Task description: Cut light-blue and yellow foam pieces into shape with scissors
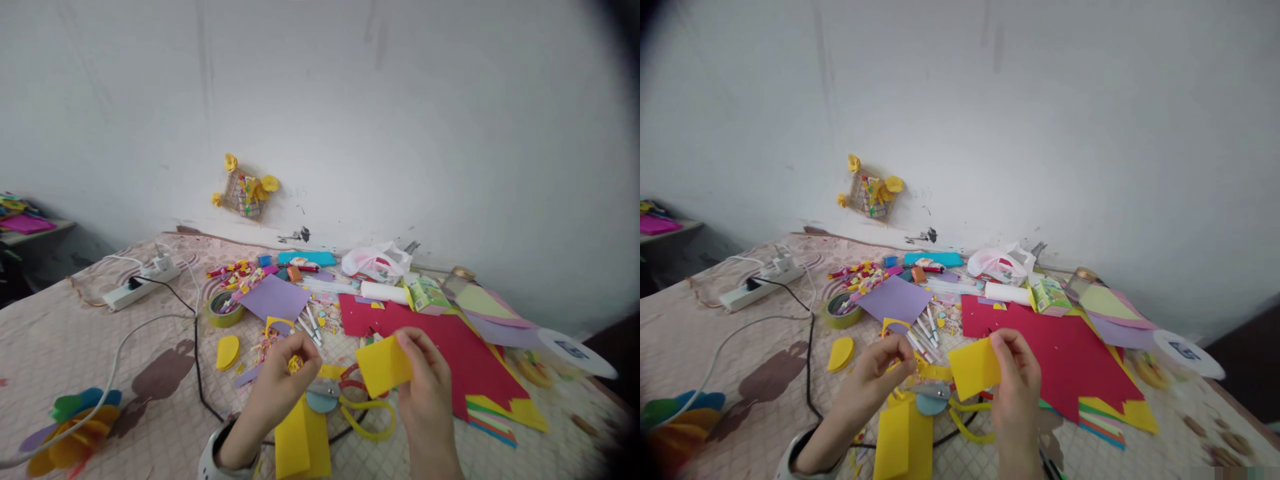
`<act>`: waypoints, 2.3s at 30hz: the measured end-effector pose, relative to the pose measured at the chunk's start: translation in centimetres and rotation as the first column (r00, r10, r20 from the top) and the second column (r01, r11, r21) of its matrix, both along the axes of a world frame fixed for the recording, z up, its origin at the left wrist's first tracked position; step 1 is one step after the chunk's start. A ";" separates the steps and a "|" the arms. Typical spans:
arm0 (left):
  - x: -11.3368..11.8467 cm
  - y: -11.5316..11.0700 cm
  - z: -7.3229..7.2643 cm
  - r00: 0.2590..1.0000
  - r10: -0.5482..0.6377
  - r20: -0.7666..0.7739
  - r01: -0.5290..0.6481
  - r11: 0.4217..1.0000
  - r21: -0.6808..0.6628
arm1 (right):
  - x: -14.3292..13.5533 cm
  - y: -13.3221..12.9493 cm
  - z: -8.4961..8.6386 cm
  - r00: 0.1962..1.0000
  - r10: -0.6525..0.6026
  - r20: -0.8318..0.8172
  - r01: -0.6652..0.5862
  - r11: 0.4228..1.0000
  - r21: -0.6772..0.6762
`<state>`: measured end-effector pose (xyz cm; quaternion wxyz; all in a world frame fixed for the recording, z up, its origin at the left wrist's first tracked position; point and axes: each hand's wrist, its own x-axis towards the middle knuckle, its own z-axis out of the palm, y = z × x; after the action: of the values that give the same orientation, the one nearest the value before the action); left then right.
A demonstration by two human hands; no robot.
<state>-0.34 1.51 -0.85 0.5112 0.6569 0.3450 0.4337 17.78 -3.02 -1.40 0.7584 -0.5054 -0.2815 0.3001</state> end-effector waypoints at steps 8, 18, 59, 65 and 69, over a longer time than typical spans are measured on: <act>0.4 -0.4 -0.1 1.000 0.009 -0.005 -0.009 0.999 0.040 | -3.3 -0.1 0.8 0.764 0.537 0.359 -0.491 0.844 -0.218; 0.5 -0.5 0.2 0.993 -0.020 -0.117 0.028 0.997 0.068 | -2.4 0.1 0.0 0.923 0.355 0.149 -0.348 0.935 -0.072; -1.5 0.9 0.1 0.987 0.045 -0.152 -0.022 0.989 0.150 | -2.3 0.5 -0.6 0.734 0.476 0.485 -0.402 0.879 -0.256; -0.1 0.3 0.0 0.982 0.054 -0.179 -0.028 0.989 0.147 | -2.7 0.6 -0.3 0.669 0.505 0.546 -0.404 0.863 -0.304; 0.2 0.1 -0.2 0.973 0.068 -0.219 -0.032 0.986 0.161 | -2.7 0.7 0.0 0.614 0.556 0.559 -0.454 0.829 -0.327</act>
<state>-0.18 1.57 -1.01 0.4048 0.7307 0.3816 0.3956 15.09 -2.35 -1.36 0.4610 -0.5320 -0.6268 0.3341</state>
